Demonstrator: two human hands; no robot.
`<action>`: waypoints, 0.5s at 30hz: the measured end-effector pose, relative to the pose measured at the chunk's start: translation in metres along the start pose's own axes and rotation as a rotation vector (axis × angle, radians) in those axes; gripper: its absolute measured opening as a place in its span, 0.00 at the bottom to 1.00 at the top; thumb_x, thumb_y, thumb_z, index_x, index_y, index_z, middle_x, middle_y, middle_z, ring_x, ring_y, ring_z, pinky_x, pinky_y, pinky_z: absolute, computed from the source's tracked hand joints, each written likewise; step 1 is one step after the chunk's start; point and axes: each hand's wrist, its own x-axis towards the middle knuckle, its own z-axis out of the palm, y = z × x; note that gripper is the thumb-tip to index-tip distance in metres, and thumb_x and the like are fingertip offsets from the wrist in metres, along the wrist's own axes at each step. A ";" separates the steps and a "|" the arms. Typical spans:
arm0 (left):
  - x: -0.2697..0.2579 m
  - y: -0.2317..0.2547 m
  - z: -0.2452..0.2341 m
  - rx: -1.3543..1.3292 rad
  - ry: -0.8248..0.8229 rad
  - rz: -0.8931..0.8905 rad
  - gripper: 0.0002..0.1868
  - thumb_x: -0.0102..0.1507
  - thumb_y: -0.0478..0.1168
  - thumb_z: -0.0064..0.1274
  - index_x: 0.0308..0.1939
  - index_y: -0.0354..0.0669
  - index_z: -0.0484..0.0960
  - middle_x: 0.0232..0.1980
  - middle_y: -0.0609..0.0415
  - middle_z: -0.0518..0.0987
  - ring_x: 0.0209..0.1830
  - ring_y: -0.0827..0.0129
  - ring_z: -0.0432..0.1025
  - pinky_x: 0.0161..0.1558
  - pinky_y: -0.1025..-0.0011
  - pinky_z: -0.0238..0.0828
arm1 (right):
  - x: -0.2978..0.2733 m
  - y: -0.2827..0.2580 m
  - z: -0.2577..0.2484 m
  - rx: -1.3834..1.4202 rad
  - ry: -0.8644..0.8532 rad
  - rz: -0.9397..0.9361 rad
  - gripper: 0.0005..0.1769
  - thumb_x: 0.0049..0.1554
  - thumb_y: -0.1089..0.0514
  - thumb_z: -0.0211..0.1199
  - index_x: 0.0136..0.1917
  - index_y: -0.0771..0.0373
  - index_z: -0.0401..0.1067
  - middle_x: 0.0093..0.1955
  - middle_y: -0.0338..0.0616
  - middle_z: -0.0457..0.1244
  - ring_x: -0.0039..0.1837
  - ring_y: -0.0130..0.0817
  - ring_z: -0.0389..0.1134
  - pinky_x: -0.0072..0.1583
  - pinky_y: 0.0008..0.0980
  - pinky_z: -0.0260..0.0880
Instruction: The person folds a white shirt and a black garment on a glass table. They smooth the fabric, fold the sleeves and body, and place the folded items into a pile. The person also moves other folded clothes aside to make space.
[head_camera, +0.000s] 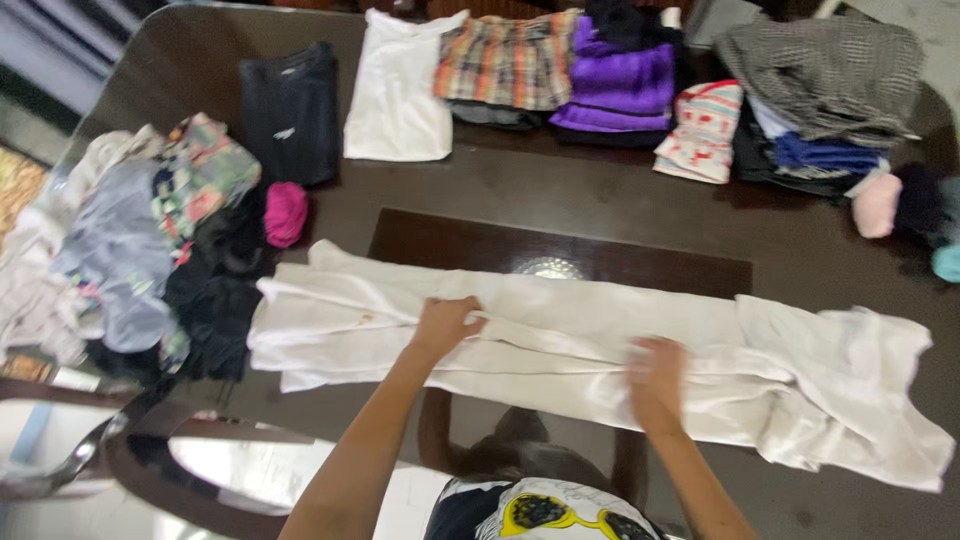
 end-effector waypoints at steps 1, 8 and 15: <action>-0.001 -0.001 0.000 0.035 -0.003 0.027 0.18 0.61 0.55 0.57 0.48 0.52 0.83 0.32 0.52 0.83 0.39 0.60 0.77 0.60 0.58 0.58 | 0.011 -0.028 0.014 -0.007 -0.087 -0.166 0.20 0.58 0.56 0.61 0.63 0.63 0.67 0.62 0.56 0.60 0.66 0.54 0.59 0.68 0.52 0.56; -0.019 -0.091 -0.050 0.400 -0.124 0.016 0.16 0.52 0.58 0.66 0.40 0.61 0.86 0.50 0.57 0.80 0.59 0.59 0.69 0.59 0.50 0.57 | 0.066 -0.110 0.093 -0.445 -0.820 -0.049 0.19 0.61 0.47 0.58 0.62 0.53 0.74 0.63 0.41 0.66 0.70 0.42 0.63 0.69 0.43 0.64; -0.023 -0.253 -0.116 0.274 0.000 0.036 0.17 0.53 0.55 0.66 0.38 0.54 0.81 0.58 0.57 0.79 0.67 0.60 0.67 0.71 0.33 0.43 | 0.075 -0.063 0.112 -0.205 -0.470 0.224 0.22 0.65 0.46 0.54 0.64 0.62 0.73 0.60 0.55 0.70 0.62 0.55 0.70 0.63 0.46 0.69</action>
